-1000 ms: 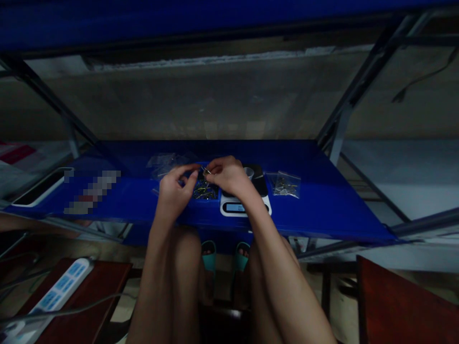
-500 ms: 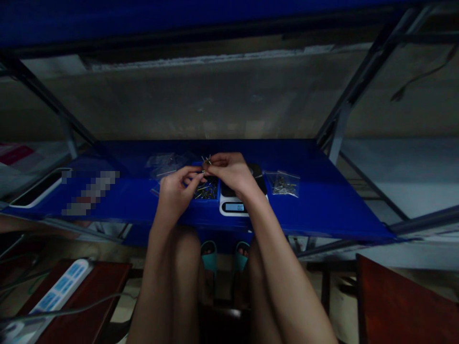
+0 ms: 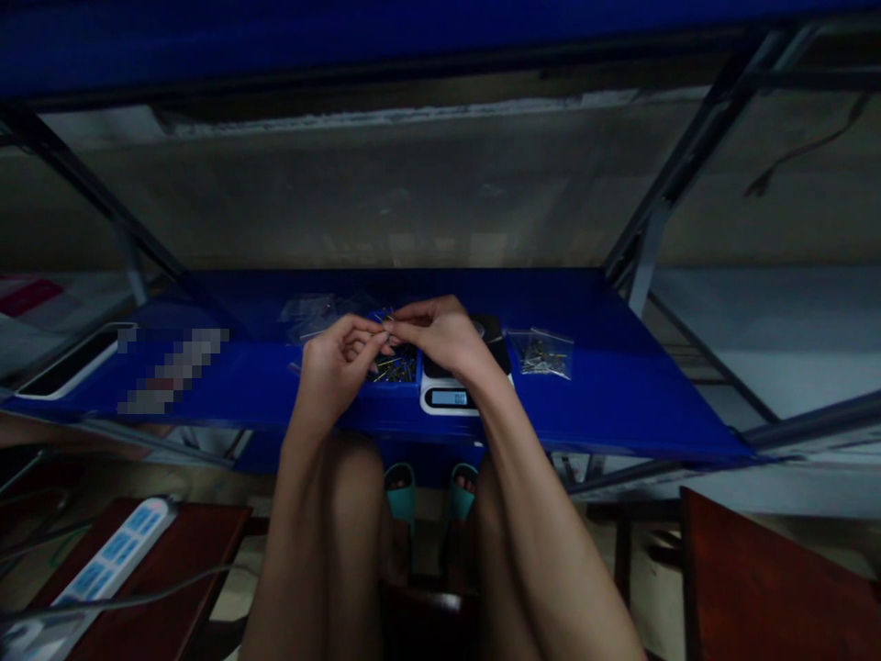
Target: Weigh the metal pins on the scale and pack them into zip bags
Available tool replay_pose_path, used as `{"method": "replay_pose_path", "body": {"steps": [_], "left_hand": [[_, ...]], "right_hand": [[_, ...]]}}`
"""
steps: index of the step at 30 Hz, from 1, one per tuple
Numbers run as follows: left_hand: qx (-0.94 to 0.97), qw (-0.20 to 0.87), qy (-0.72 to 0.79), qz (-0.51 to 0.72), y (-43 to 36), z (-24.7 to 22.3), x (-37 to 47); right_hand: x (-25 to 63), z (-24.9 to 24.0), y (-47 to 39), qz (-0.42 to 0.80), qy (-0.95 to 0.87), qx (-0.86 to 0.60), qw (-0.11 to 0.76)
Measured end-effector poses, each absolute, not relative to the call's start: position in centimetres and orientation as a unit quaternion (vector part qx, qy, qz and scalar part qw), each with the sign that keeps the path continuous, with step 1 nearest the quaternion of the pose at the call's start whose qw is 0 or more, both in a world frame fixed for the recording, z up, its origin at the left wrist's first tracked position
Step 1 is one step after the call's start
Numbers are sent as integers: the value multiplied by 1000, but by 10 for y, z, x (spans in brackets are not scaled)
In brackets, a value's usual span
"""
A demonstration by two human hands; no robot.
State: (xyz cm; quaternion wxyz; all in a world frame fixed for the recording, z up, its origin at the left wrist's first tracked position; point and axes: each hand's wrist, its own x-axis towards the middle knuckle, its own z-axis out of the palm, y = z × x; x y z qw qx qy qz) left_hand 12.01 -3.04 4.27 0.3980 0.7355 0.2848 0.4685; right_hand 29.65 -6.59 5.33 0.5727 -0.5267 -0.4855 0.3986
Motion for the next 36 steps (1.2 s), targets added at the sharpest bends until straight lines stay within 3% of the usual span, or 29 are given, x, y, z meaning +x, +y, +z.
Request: {"method": "replay_pose_path", "body": {"steps": [5, 11, 16, 25, 36], "left_hand": [[685, 472, 283, 476, -32, 43, 121], [669, 478, 288, 491, -29, 44, 116], [690, 446, 297, 486, -27, 43, 113], [638, 537, 279, 477, -30, 46, 115], [548, 551, 322, 541, -25, 39, 118]], "right_hand": [[292, 57, -69, 419, -479, -499, 588], [293, 62, -70, 403, -458, -517, 601], [296, 62, -70, 430, -484, -516, 561], [294, 62, -73, 495, -551, -469, 482], [289, 53, -68, 497, -493, -475, 533]]}}
